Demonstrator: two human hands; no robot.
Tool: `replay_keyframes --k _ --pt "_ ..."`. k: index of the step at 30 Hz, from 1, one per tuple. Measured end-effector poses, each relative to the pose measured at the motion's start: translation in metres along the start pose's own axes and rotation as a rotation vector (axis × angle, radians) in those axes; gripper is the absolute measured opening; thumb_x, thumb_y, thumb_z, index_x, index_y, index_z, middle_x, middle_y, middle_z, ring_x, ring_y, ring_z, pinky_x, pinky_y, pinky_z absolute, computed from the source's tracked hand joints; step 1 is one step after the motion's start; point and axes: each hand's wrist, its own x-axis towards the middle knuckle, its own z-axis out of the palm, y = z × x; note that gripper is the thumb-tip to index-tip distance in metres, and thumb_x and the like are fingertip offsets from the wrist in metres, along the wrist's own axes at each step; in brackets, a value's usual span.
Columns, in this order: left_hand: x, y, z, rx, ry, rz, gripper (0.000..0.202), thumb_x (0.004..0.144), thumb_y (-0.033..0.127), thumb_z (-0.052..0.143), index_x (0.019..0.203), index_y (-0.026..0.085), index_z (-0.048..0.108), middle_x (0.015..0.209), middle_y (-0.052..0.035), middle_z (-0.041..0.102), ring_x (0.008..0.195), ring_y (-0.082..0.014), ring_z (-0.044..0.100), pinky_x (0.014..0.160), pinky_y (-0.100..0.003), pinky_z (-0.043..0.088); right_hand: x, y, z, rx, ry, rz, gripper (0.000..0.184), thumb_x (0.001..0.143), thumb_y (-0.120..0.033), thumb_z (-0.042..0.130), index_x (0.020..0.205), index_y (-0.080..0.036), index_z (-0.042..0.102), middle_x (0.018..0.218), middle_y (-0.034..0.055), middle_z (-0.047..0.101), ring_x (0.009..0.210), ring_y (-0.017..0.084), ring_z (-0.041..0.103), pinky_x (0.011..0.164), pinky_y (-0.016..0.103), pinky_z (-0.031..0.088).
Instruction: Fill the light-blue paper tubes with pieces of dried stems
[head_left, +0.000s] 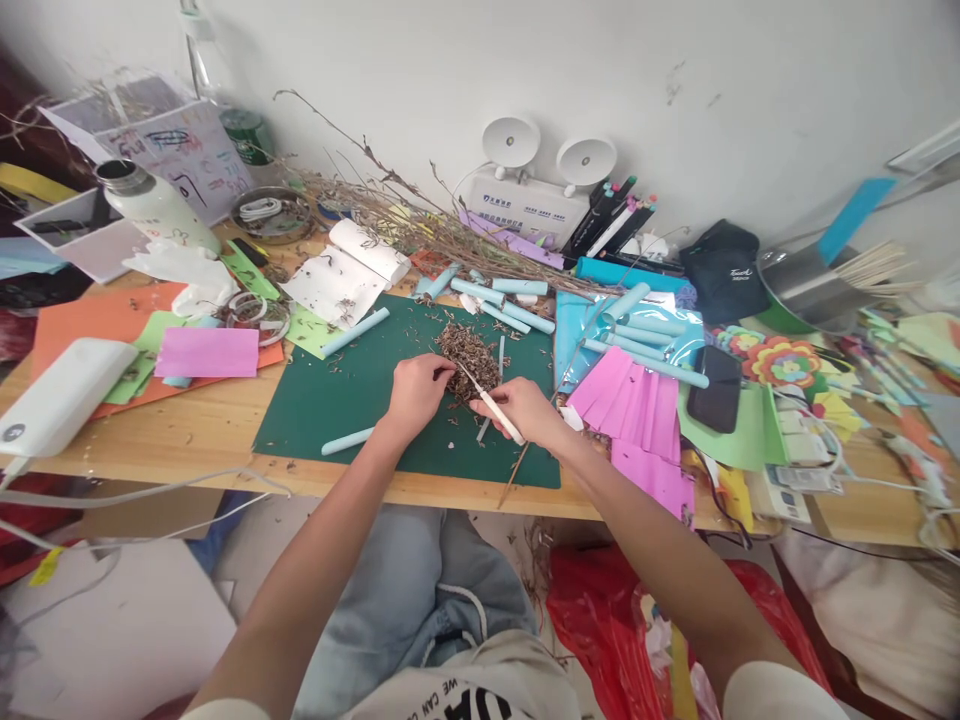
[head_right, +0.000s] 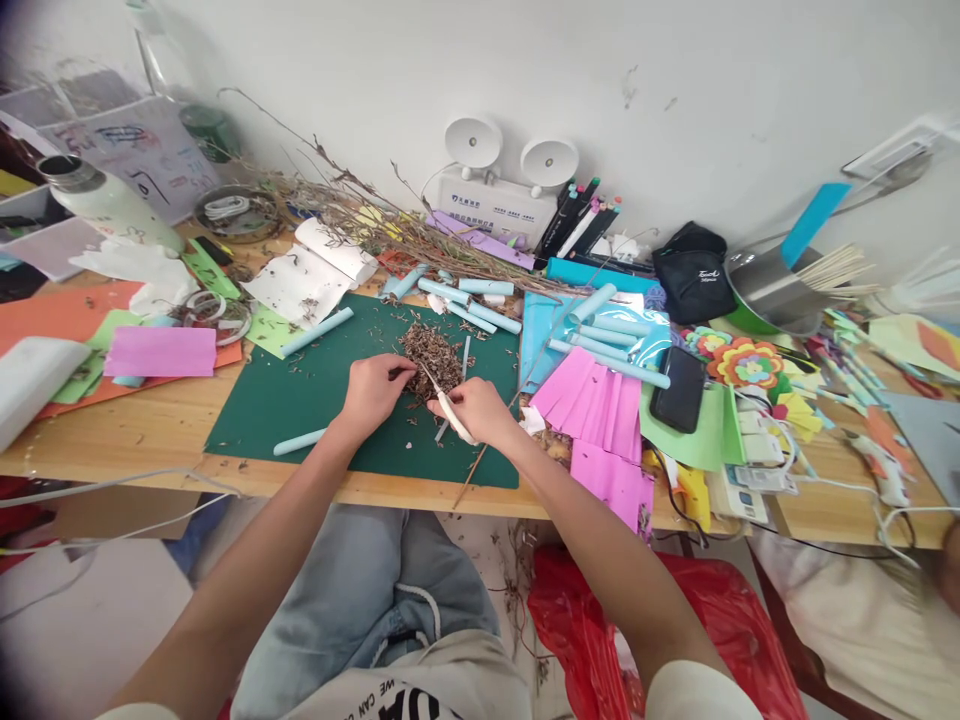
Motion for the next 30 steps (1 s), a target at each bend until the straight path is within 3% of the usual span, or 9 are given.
replay_keyframes --k 10,25,30 --pt "0.0006 -0.0048 0.003 -0.022 0.031 -0.035 0.011 0.083 0.019 0.065 0.086 0.021 0.076 0.084 -0.0033 0.076 0.075 -0.0177 0.068 0.075 -0.028 0.051 -0.0061 -0.0002 -0.0062 0.179 -0.077 0.123 0.057 0.069 -0.072 0.07 0.065 -0.016 0.063 0.051 0.0019 0.062 0.04 0.01 0.052 0.039 0.021 0.037" --pt "-0.0006 0.0017 0.0016 0.008 0.009 0.05 0.015 0.084 0.014 0.062 0.086 0.019 0.075 0.088 -0.0047 0.075 0.081 -0.019 0.068 0.078 -0.028 0.05 -0.0025 -0.0053 -0.0009 -0.026 0.01 -0.007 0.055 0.076 -0.066 0.065 0.053 -0.017 0.056 0.042 -0.0012 0.053 0.038 0.009 0.045 0.045 0.023 0.034" --pt "-0.0004 0.0016 0.0013 0.023 0.002 0.062 0.016 0.084 0.013 0.06 0.086 0.019 0.075 0.088 -0.0048 0.075 0.081 -0.0193 0.068 0.079 -0.029 0.051 -0.0043 -0.0039 -0.0002 0.002 -0.001 0.009 0.053 0.076 -0.066 0.066 0.057 -0.017 0.06 0.045 0.0001 0.056 0.039 0.01 0.049 0.045 0.022 0.037"
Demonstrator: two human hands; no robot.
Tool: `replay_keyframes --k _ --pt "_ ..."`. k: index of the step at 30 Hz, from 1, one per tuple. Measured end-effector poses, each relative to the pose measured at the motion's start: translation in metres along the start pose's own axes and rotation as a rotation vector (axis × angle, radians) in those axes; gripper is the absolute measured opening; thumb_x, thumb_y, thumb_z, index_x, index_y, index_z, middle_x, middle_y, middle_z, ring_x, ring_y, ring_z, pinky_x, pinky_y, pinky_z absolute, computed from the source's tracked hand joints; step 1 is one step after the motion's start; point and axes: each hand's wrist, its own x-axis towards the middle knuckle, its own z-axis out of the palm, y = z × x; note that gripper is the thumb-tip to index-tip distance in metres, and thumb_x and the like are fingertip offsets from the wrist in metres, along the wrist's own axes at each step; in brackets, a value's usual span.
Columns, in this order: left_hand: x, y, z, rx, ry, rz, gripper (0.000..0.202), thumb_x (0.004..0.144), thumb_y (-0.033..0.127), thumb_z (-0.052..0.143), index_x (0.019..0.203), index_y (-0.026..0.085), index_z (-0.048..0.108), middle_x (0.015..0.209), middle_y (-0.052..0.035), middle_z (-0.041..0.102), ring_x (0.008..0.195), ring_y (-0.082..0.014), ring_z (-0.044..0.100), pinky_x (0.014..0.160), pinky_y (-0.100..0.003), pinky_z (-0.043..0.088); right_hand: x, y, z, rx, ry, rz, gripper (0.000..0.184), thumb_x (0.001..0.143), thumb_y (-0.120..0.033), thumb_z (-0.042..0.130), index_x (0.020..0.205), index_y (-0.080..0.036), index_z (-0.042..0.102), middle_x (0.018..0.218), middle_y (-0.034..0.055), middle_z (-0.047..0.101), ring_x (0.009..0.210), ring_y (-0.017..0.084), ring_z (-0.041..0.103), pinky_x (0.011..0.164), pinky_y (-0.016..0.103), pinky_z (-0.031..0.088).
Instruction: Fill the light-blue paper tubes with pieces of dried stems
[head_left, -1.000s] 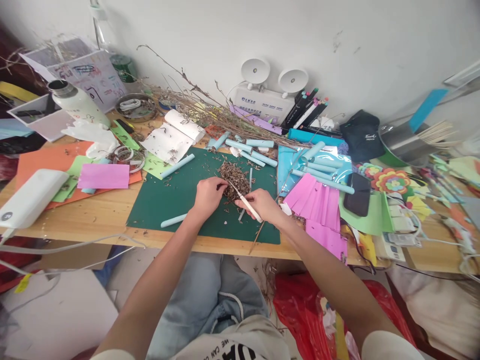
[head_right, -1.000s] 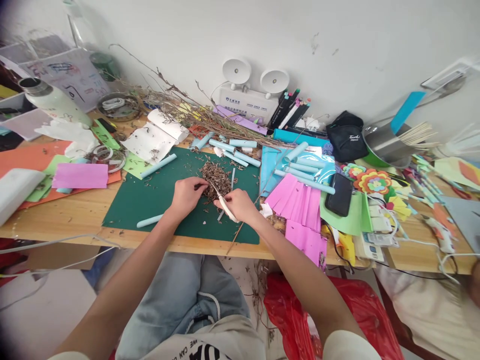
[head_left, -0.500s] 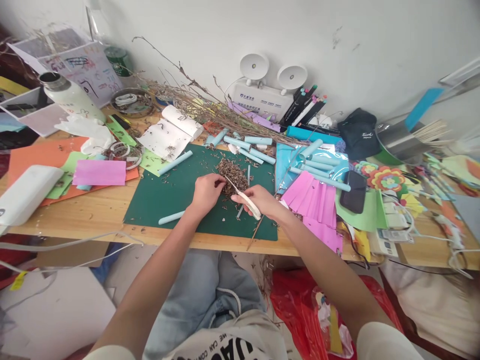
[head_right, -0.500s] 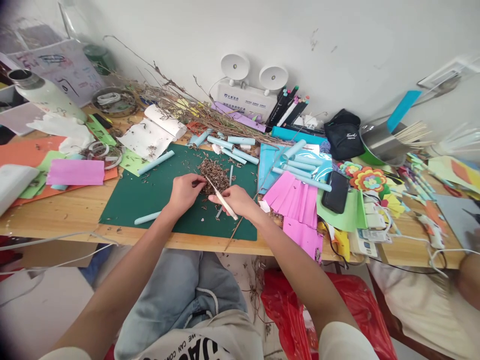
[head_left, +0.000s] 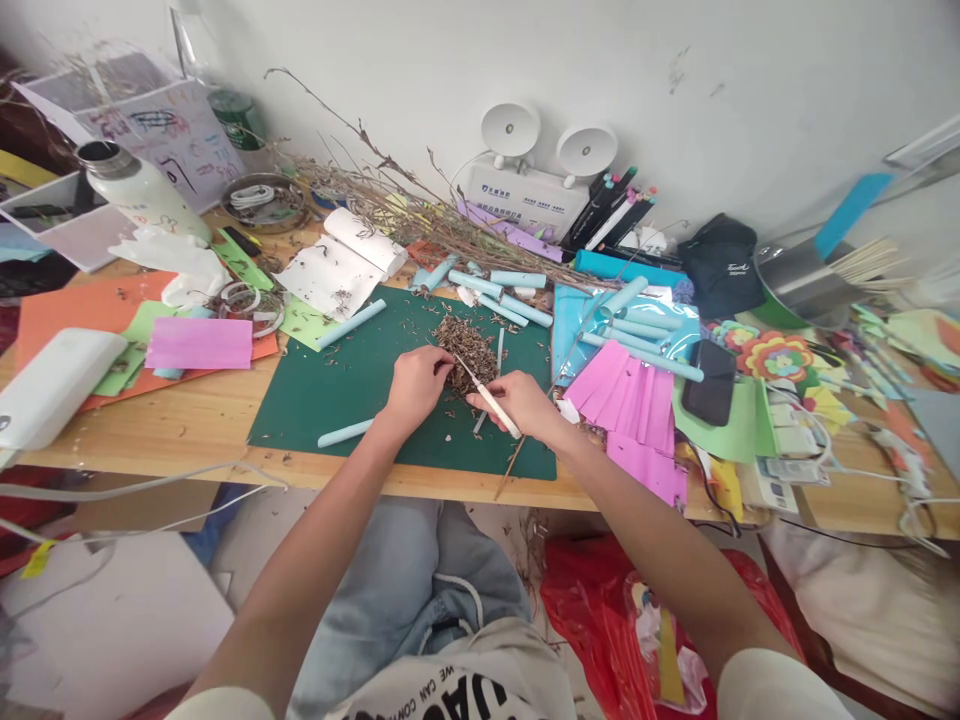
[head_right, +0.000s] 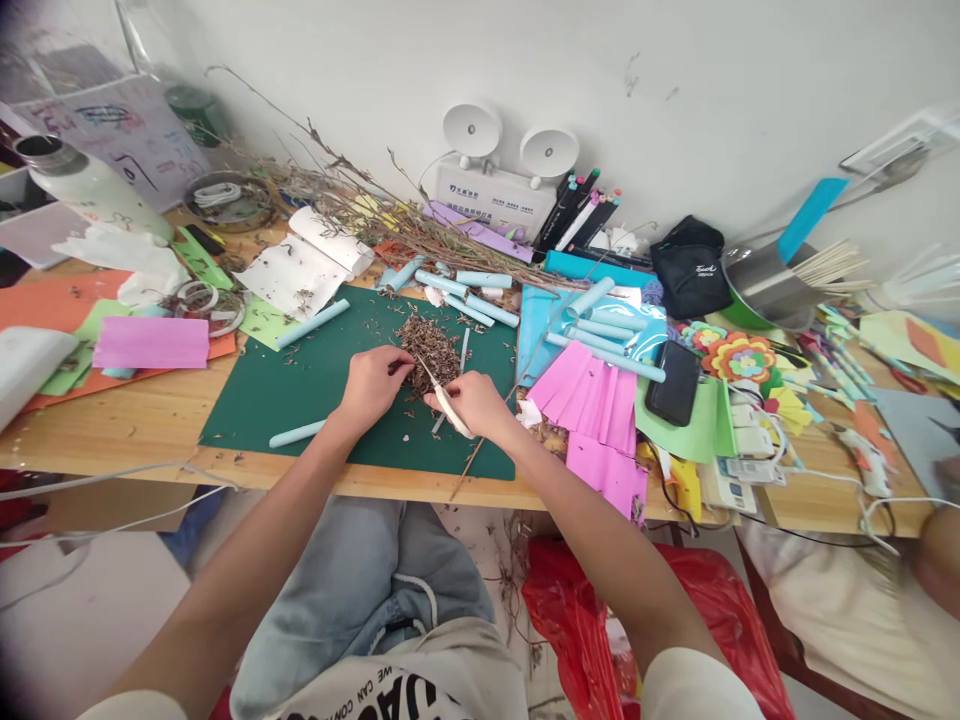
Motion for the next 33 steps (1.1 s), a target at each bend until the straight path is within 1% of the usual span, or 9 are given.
replay_keyframes --k 8,12,14,17,18,20,22,25,33 --pt "-0.001 0.001 -0.007 -0.056 0.077 -0.011 0.02 0.088 0.018 0.054 0.094 0.019 0.074 0.097 -0.0054 0.075 0.086 -0.0191 0.068 0.082 -0.03 0.053 -0.004 0.004 -0.011 0.24 -0.096 0.089 0.056 0.07 -0.071 0.071 0.065 -0.016 0.061 0.052 0.0012 0.06 0.041 0.011 0.054 0.035 0.021 0.038" --pt "-0.003 0.005 -0.017 0.064 0.085 0.043 0.019 0.089 0.027 0.06 0.098 0.019 0.074 0.106 -0.0076 0.072 0.101 -0.0245 0.063 0.097 -0.039 0.048 -0.011 -0.002 -0.017 0.32 -0.135 0.161 0.056 0.067 -0.071 0.074 0.072 -0.016 0.064 0.052 0.0004 0.06 0.041 0.012 0.054 0.033 0.021 0.038" --pt "-0.005 0.006 -0.022 0.11 0.031 0.037 0.029 0.084 0.037 0.068 0.107 0.019 0.072 0.112 -0.0091 0.069 0.105 -0.027 0.061 0.1 -0.042 0.046 -0.016 -0.004 -0.02 0.339 -0.14 0.16 0.055 0.068 -0.07 0.074 0.071 -0.016 0.064 0.05 -0.0001 0.059 0.039 0.011 0.053 0.033 0.021 0.038" --pt "-0.006 0.007 -0.027 0.094 -0.08 -0.02 0.061 0.074 0.045 0.079 0.126 0.019 0.063 0.122 -0.0112 0.062 0.098 -0.0252 0.063 0.089 -0.038 0.051 -0.024 -0.007 -0.023 0.342 -0.144 0.151 0.054 0.069 -0.068 0.074 0.068 -0.015 0.063 0.048 -0.0008 0.057 0.037 0.01 0.05 0.033 0.021 0.039" --pt "-0.006 0.007 -0.026 0.089 -0.102 -0.034 0.065 0.072 0.044 0.081 0.129 0.019 0.061 0.124 -0.0114 0.061 0.093 -0.0236 0.064 0.085 -0.036 0.052 -0.026 -0.007 -0.023 0.337 -0.152 0.151 0.053 0.07 -0.068 0.074 0.068 -0.015 0.063 0.048 -0.0008 0.057 0.037 0.01 0.05 0.033 0.021 0.039" --pt "-0.005 0.008 -0.023 0.082 -0.117 -0.043 0.059 0.073 0.038 0.082 0.125 0.019 0.062 0.12 -0.0103 0.063 0.083 -0.02 0.064 0.079 -0.034 0.052 -0.027 -0.006 -0.022 0.323 -0.168 0.158 0.053 0.069 -0.067 0.075 0.068 -0.015 0.064 0.048 -0.0008 0.058 0.037 0.01 0.05 0.032 0.02 0.038" --pt "-0.003 0.008 -0.017 0.068 -0.115 -0.032 0.042 0.076 0.028 0.078 0.116 0.019 0.066 0.112 -0.0079 0.066 0.075 -0.0173 0.063 0.076 -0.032 0.051 -0.025 -0.004 -0.021 0.316 -0.183 0.166 0.053 0.069 -0.067 0.075 0.07 -0.015 0.065 0.049 -0.0008 0.058 0.038 0.01 0.051 0.033 0.02 0.038" --pt "-0.002 0.007 -0.009 0.05 -0.091 -0.006 0.027 0.081 0.018 0.071 0.108 0.018 0.068 0.101 -0.0057 0.07 0.074 -0.017 0.062 0.076 -0.031 0.05 -0.02 -0.001 -0.019 0.323 -0.181 0.164 0.054 0.069 -0.068 0.075 0.068 -0.015 0.063 0.049 -0.0005 0.058 0.039 0.01 0.051 0.033 0.02 0.039" --pt "-0.002 0.003 -0.003 0.038 -0.035 0.013 0.013 0.084 0.018 0.065 0.094 0.021 0.072 0.09 -0.0028 0.073 0.079 -0.0181 0.065 0.076 -0.029 0.048 -0.002 0.003 -0.014 0.301 -0.176 0.116 0.058 0.07 -0.073 0.069 0.074 -0.016 0.065 0.051 0.0004 0.06 0.041 0.011 0.054 0.035 0.021 0.039"
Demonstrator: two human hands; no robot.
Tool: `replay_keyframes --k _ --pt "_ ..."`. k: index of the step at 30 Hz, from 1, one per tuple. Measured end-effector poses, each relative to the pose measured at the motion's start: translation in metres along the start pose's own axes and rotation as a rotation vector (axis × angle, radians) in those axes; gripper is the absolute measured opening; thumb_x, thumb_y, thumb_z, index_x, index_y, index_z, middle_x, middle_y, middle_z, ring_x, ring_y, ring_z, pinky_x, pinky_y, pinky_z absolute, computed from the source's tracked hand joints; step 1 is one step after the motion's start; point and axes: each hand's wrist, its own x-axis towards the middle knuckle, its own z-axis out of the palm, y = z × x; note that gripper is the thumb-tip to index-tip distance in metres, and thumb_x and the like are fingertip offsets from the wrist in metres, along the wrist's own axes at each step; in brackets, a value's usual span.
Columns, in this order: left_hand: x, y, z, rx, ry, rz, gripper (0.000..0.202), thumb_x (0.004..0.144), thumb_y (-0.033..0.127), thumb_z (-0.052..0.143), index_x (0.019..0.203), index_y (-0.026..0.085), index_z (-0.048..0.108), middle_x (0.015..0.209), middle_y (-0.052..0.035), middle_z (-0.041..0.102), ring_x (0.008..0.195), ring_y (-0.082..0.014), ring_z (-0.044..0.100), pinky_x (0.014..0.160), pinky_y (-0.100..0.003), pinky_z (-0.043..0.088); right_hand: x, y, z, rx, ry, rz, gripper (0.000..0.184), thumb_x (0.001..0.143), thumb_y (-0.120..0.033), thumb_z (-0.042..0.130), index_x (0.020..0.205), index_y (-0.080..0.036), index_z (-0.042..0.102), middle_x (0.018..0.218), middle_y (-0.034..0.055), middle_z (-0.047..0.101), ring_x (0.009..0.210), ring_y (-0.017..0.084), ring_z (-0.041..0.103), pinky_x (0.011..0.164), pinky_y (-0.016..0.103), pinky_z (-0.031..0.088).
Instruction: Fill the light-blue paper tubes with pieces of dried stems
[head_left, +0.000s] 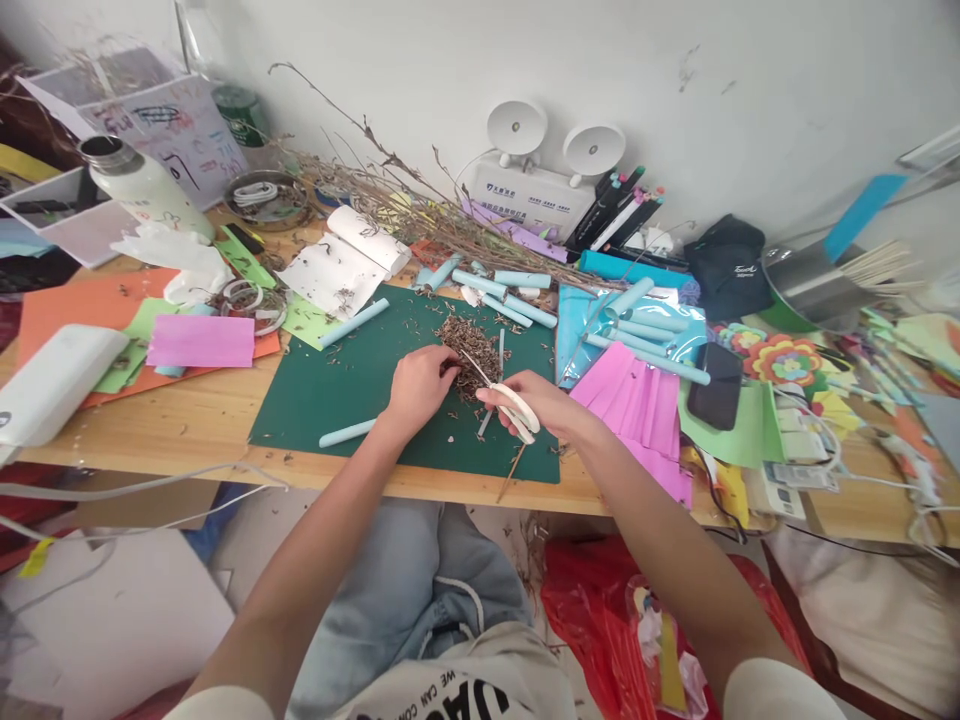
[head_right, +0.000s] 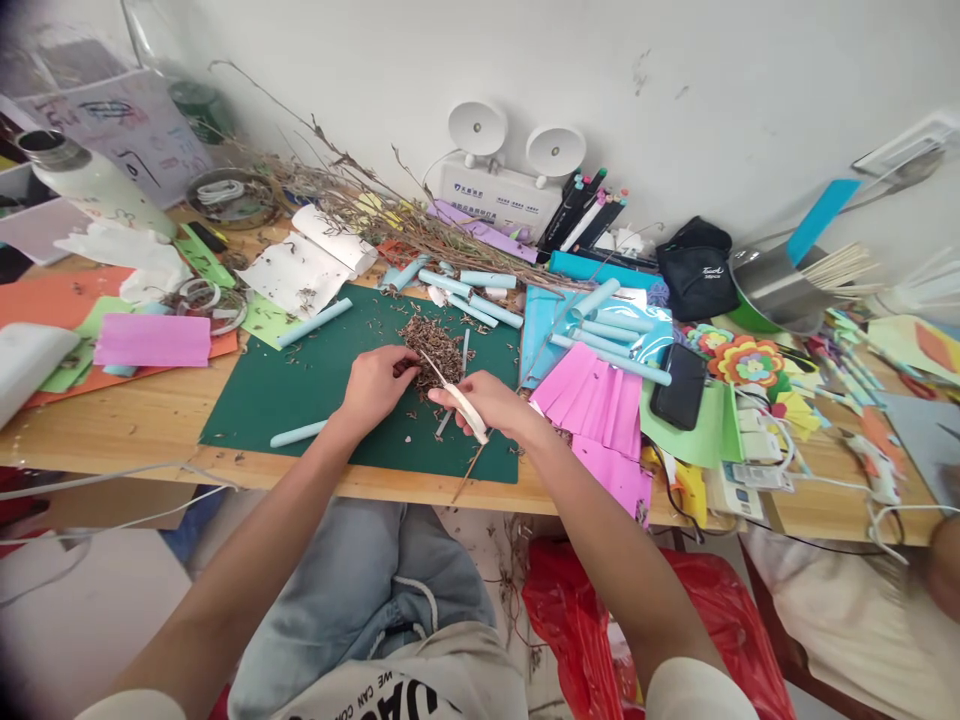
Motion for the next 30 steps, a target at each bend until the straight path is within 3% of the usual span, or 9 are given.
replay_keyframes --k 6,13,22,30 --pt "0.0 -0.001 0.001 -0.007 0.011 -0.051 0.012 0.082 0.018 0.064 0.086 0.023 0.074 0.083 -0.0004 0.075 0.075 -0.0174 0.066 0.069 -0.027 0.045 0.006 -0.008 0.01 -0.228 0.141 -0.015 0.058 0.073 -0.073 0.067 0.056 -0.017 0.058 0.047 0.0014 0.058 0.039 0.011 0.053 0.039 0.022 0.038" --pt "-0.001 0.002 0.001 0.013 0.034 -0.083 0.014 0.082 0.019 0.063 0.085 0.024 0.076 0.081 0.0002 0.075 0.074 -0.0176 0.067 0.068 -0.027 0.046 0.006 -0.006 0.014 -0.374 0.216 -0.092 0.058 0.076 -0.07 0.063 0.053 -0.018 0.056 0.042 -0.0005 0.054 0.038 0.01 0.048 0.044 0.023 0.035" --pt "0.0 0.001 0.003 -0.05 0.07 -0.177 0.012 0.082 0.024 0.064 0.085 0.026 0.075 0.08 0.0012 0.075 0.073 -0.0175 0.068 0.07 -0.028 0.049 0.004 0.004 0.006 -0.18 0.12 -0.056 0.06 0.073 -0.075 0.064 0.058 -0.018 0.056 0.049 0.0013 0.059 0.041 0.011 0.054 0.042 0.022 0.039" --pt "-0.001 0.006 0.003 -0.141 0.108 -0.191 0.01 0.078 0.02 0.065 0.086 0.024 0.069 0.079 0.0028 0.074 0.075 -0.0154 0.07 0.073 -0.026 0.051 0.004 -0.003 0.008 -0.17 0.104 -0.015 0.06 0.069 -0.076 0.067 0.062 -0.017 0.06 0.051 0.0022 0.061 0.042 0.011 0.054 0.041 0.022 0.038"
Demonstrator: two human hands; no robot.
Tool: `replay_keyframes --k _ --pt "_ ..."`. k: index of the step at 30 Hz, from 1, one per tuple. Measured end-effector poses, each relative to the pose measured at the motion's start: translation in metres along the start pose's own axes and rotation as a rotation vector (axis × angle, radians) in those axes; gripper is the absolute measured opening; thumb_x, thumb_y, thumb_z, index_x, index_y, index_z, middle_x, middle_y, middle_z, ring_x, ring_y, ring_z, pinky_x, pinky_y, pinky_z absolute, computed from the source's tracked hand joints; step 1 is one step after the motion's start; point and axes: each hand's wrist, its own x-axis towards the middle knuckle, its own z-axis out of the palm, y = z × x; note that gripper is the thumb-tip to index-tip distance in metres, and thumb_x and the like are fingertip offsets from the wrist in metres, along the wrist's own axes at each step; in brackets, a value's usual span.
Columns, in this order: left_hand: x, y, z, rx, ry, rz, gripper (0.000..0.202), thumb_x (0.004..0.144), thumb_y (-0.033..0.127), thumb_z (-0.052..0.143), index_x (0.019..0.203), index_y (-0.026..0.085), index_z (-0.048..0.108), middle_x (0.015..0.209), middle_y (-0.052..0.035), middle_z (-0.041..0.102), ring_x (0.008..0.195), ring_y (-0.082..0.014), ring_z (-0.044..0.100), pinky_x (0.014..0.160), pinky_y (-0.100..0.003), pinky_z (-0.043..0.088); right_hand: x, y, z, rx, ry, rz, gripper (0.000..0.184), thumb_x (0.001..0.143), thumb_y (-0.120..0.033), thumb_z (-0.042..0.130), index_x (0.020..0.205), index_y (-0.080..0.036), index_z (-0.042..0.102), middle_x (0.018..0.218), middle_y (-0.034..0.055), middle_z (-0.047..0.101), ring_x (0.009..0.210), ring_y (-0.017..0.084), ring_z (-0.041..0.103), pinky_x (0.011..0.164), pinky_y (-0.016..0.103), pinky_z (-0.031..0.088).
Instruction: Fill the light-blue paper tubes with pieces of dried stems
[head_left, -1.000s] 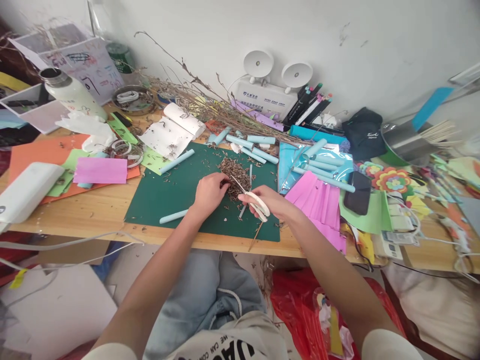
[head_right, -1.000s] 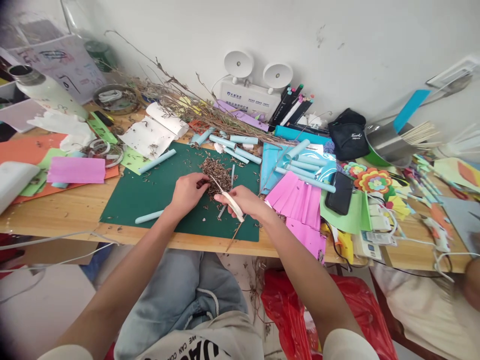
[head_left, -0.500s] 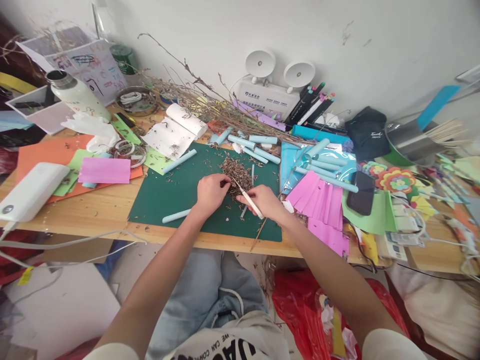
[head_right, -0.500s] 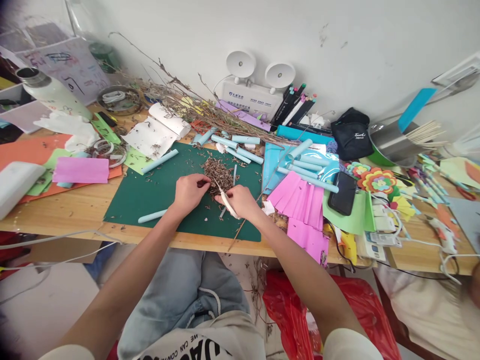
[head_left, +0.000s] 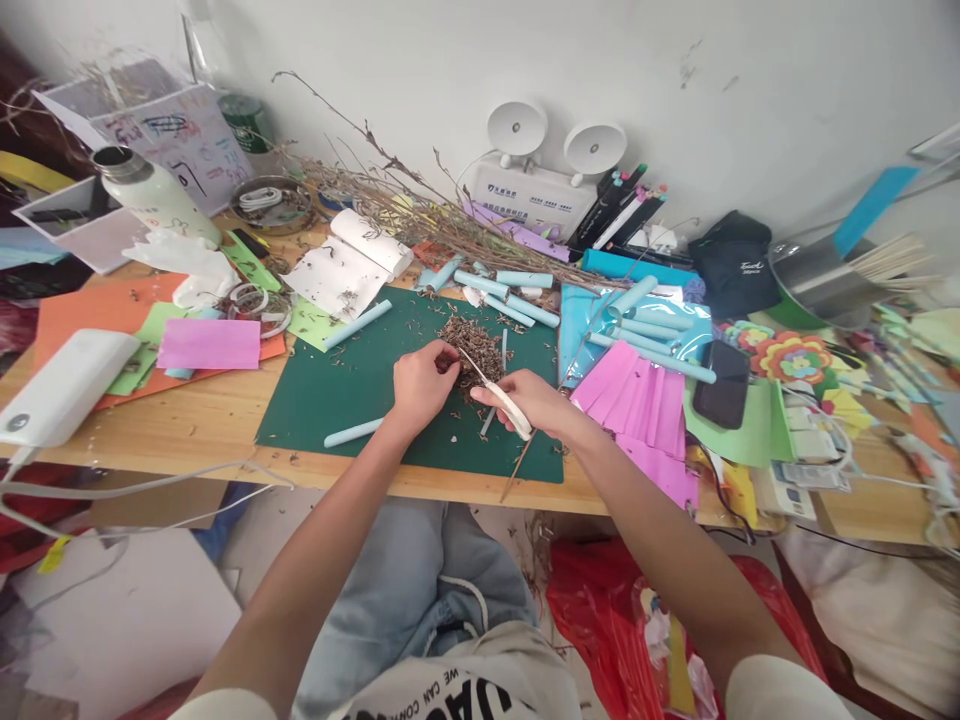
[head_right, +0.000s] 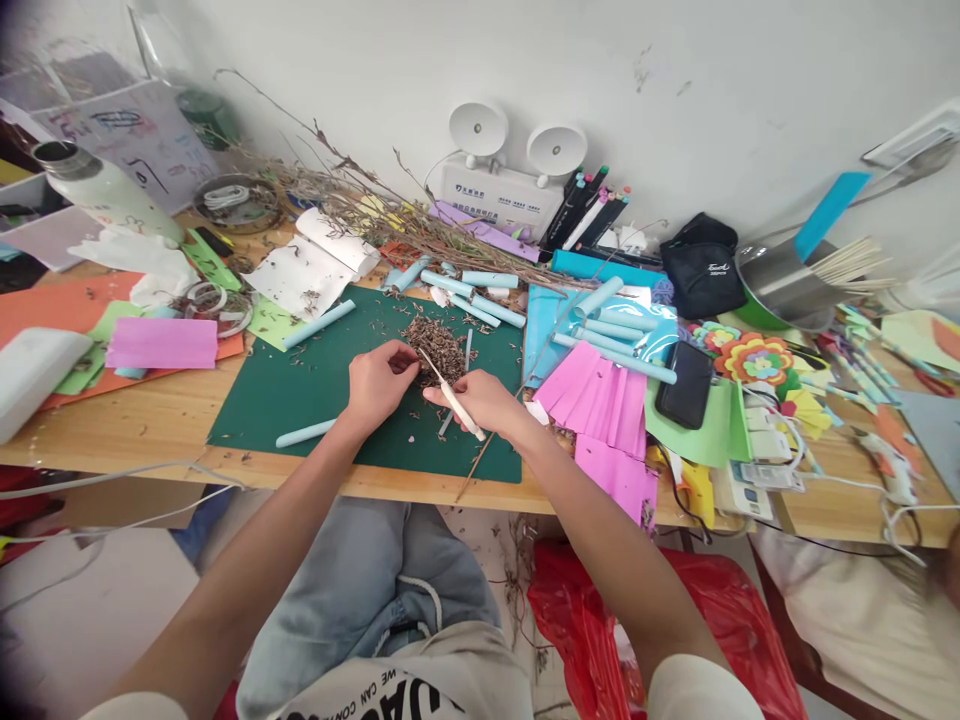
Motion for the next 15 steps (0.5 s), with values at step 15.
replay_keyframes --k 15 --pt "0.0004 0.0005 0.0028 0.028 -0.013 -0.039 0.009 0.078 0.019 0.065 0.085 0.024 0.065 0.078 0.0022 0.074 0.076 -0.017 0.07 0.071 -0.027 0.051 0.0011 -0.003 0.0097 -0.364 0.199 -0.174 0.055 0.082 -0.062 0.06 0.049 -0.018 0.053 0.044 -0.0003 0.05 0.046 0.01 0.04 0.05 0.026 0.026"
